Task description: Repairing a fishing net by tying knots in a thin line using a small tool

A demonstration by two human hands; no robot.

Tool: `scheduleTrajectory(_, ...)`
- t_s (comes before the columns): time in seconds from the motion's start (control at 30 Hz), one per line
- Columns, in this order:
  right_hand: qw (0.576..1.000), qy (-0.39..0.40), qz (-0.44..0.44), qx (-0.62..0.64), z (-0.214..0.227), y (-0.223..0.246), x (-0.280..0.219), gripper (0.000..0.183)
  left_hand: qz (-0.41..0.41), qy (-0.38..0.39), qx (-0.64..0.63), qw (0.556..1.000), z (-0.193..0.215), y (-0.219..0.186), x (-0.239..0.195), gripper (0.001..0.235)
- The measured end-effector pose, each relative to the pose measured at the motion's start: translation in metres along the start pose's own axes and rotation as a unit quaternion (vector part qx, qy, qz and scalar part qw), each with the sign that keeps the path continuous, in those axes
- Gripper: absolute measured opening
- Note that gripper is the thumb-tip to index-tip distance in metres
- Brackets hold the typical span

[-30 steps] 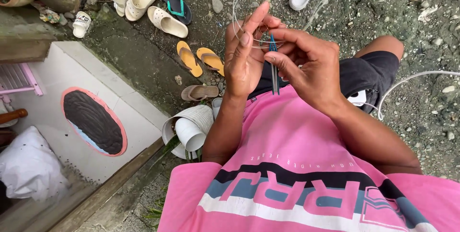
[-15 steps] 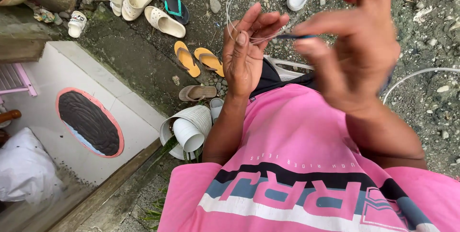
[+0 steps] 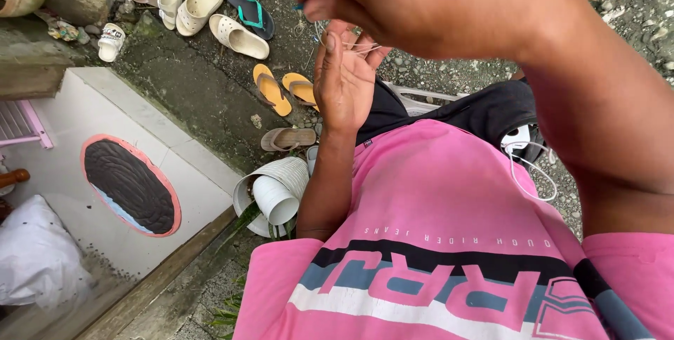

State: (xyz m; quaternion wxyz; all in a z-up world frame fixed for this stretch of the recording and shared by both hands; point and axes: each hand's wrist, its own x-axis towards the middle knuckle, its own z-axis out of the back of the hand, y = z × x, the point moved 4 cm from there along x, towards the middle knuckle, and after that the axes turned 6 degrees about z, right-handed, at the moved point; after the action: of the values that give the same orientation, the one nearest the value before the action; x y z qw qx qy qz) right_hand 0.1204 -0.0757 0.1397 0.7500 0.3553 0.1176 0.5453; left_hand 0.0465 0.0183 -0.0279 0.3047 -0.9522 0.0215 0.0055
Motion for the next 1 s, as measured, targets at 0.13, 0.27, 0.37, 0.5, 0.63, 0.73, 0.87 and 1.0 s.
scheduleTrajectory(0.13,0.989,0.047,-0.021,0.141,-0.012,-0.009,0.013,0.036,0.002,0.003,0.012,1.000,0.006,0.003,-0.002,0.019)
scheduleTrajectory(0.27,0.981,0.049,0.064,0.179,-0.024,-0.014,0.017,0.040,-0.043,-0.020,-0.008,0.999,0.019,0.009,-0.003,0.013)
scheduleTrajectory(0.37,0.979,0.074,0.021,0.189,-0.030,-0.019,0.018,0.047,-0.030,-0.009,-0.040,0.999,0.028,0.015,-0.001,0.014)
scheduleTrajectory(0.5,0.980,0.077,0.009,0.183,-0.027,-0.021,0.008,0.055,0.024,-0.007,-0.021,0.999,0.030,0.017,-0.001,0.014)
scheduleTrajectory(0.63,0.997,0.064,0.004,0.050,-0.017,-0.019,-0.011,0.035,0.013,0.010,0.030,0.999,0.021,0.011,-0.004,0.016)
scheduleTrajectory(0.73,0.988,0.096,-0.079,-0.090,-0.016,-0.024,-0.024,0.037,0.058,-0.042,0.105,0.992,0.017,0.006,0.000,0.040)
scheduleTrajectory(0.87,0.968,0.050,-0.246,-0.027,-0.018,-0.041,-0.042,0.026,0.025,-0.037,0.118,0.992,0.017,0.003,0.002,0.039)
scheduleTrajectory(1.0,0.891,-0.005,-0.452,0.055,-0.025,-0.060,-0.070,0.029,0.004,-0.036,0.128,0.991,0.019,-0.001,0.006,0.036)
